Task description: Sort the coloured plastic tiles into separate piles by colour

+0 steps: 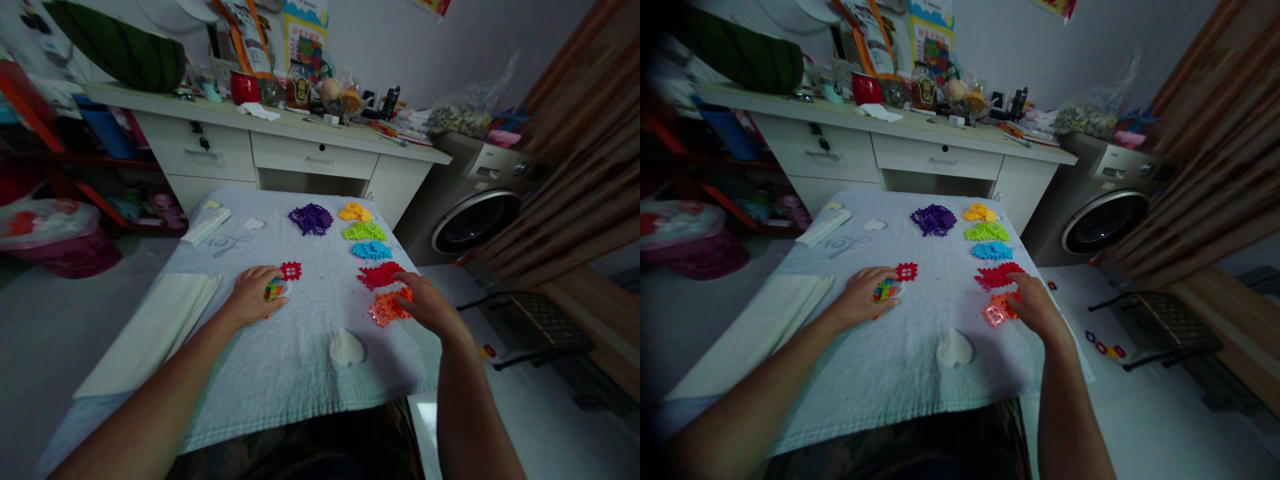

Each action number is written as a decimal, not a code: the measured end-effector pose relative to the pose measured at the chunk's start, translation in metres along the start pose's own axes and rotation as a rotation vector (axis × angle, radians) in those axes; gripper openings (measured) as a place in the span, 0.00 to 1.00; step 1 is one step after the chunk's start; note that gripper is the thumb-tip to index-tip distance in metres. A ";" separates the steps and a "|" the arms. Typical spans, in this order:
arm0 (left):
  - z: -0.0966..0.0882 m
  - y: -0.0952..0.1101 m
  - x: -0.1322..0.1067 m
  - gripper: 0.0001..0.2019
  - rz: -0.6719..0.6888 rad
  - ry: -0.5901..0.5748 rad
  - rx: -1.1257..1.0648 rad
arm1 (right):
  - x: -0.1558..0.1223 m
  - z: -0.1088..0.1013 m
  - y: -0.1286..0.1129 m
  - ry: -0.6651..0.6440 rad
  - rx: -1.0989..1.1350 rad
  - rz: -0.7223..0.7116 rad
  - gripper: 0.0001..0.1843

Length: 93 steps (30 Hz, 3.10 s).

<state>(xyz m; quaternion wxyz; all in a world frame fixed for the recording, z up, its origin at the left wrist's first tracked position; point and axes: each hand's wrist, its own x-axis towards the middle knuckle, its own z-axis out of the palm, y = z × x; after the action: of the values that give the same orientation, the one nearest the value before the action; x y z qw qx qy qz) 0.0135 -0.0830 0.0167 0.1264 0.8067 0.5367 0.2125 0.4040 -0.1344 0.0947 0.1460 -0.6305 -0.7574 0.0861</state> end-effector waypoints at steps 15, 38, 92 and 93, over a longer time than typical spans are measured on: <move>-0.006 0.005 -0.001 0.24 0.030 -0.025 -0.048 | 0.090 0.113 -0.147 -0.097 0.100 -0.364 0.25; -0.018 -0.005 -0.013 0.30 -0.050 0.005 -0.010 | 0.084 0.114 -0.128 -0.026 0.171 -0.204 0.29; 0.003 0.012 -0.006 0.42 0.064 0.085 -0.293 | 0.089 0.134 -0.151 0.050 0.645 -0.108 0.16; 0.002 0.012 -0.006 0.40 0.048 0.085 -0.276 | 0.090 0.134 -0.149 0.079 0.654 -0.097 0.16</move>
<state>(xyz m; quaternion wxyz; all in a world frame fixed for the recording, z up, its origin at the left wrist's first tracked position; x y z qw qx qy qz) 0.0224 -0.0930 0.0186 0.2081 0.7844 0.4879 0.3215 0.2064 -0.0679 0.0255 0.3741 -0.5164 -0.7124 0.2931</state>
